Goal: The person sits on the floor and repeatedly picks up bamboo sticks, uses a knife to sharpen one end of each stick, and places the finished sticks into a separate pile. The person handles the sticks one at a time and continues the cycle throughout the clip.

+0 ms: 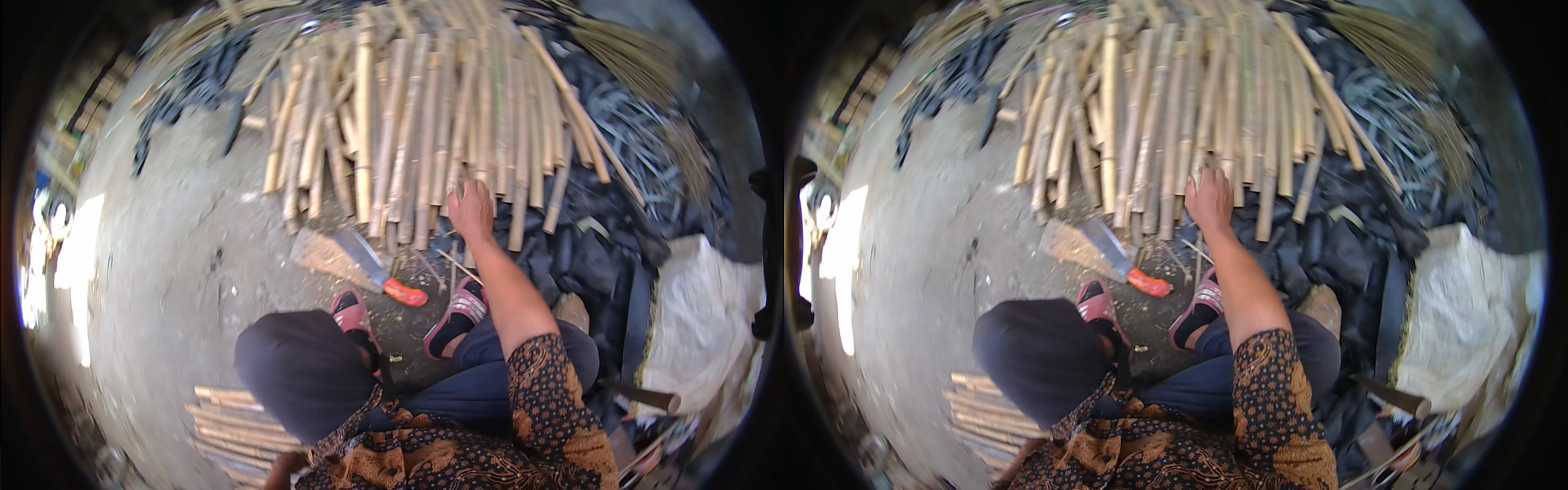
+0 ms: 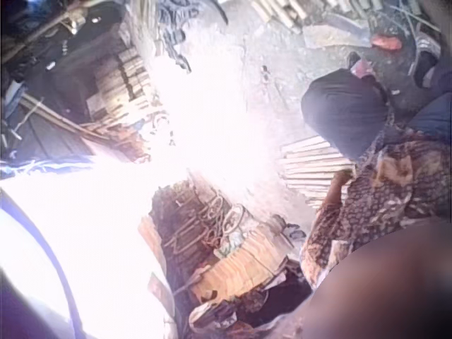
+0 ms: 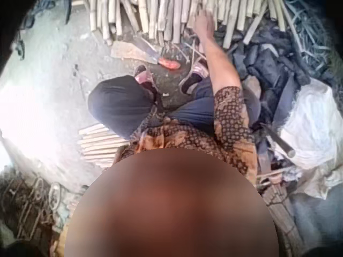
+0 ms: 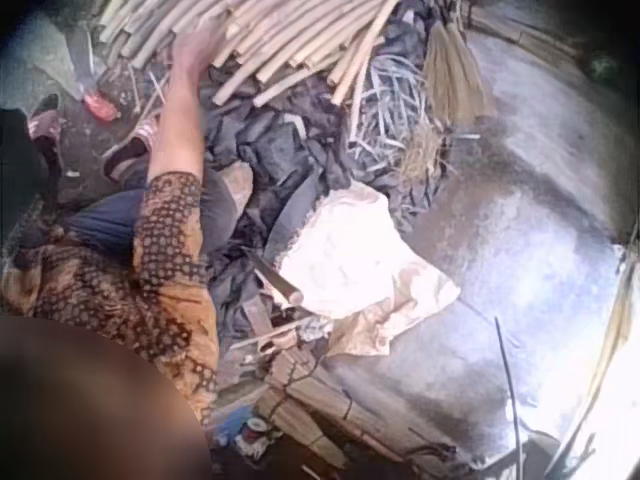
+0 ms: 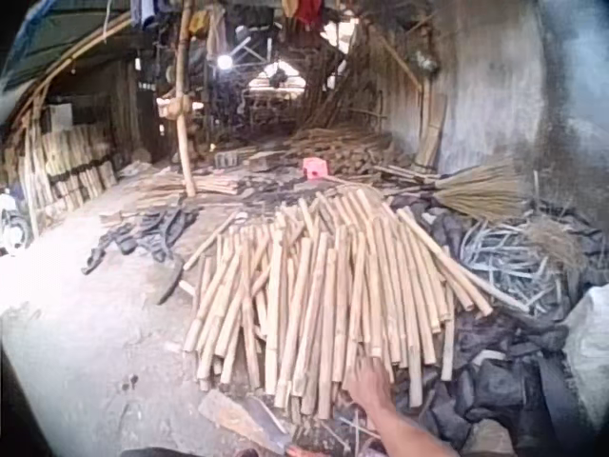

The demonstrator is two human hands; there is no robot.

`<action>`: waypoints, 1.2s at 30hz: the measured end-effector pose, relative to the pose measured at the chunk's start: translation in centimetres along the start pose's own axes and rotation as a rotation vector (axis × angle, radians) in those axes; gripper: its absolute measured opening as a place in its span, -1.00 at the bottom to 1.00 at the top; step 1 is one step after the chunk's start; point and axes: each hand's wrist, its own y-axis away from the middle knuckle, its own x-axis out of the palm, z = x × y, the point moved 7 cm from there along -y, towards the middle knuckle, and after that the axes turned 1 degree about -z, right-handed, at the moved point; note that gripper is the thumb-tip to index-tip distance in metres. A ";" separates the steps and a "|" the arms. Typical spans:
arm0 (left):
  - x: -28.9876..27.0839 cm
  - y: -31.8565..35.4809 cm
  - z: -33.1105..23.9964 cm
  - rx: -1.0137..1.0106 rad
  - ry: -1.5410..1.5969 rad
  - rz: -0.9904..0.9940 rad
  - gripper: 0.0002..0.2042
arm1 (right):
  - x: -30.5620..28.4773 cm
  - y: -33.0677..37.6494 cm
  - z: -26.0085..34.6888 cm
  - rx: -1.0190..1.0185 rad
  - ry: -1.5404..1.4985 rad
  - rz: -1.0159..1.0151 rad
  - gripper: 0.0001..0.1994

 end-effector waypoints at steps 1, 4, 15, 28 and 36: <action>-1.0 -0.3 -1.7 -0.016 0.076 -0.032 -0.46 | -1.4 -1.7 -2.9 0.112 0.030 0.021 -0.63; -3.6 -1.2 -7.4 0.014 0.143 -0.076 -0.46 | -5.4 -4.2 -11.7 0.409 0.175 0.098 -0.61; -6.6 0.6 -14.4 -0.033 0.295 -0.182 -0.47 | -2.0 -2.9 -26.7 0.754 0.149 0.149 -0.53; -10.1 5.9 -7.3 0.292 0.494 -0.498 -0.47 | -2.5 -5.9 -14.0 0.724 -0.576 0.038 -0.60; -29.4 24.4 -17.5 0.618 0.755 -1.036 -0.55 | 1.5 -5.1 11.3 -0.005 -0.374 -0.027 -0.36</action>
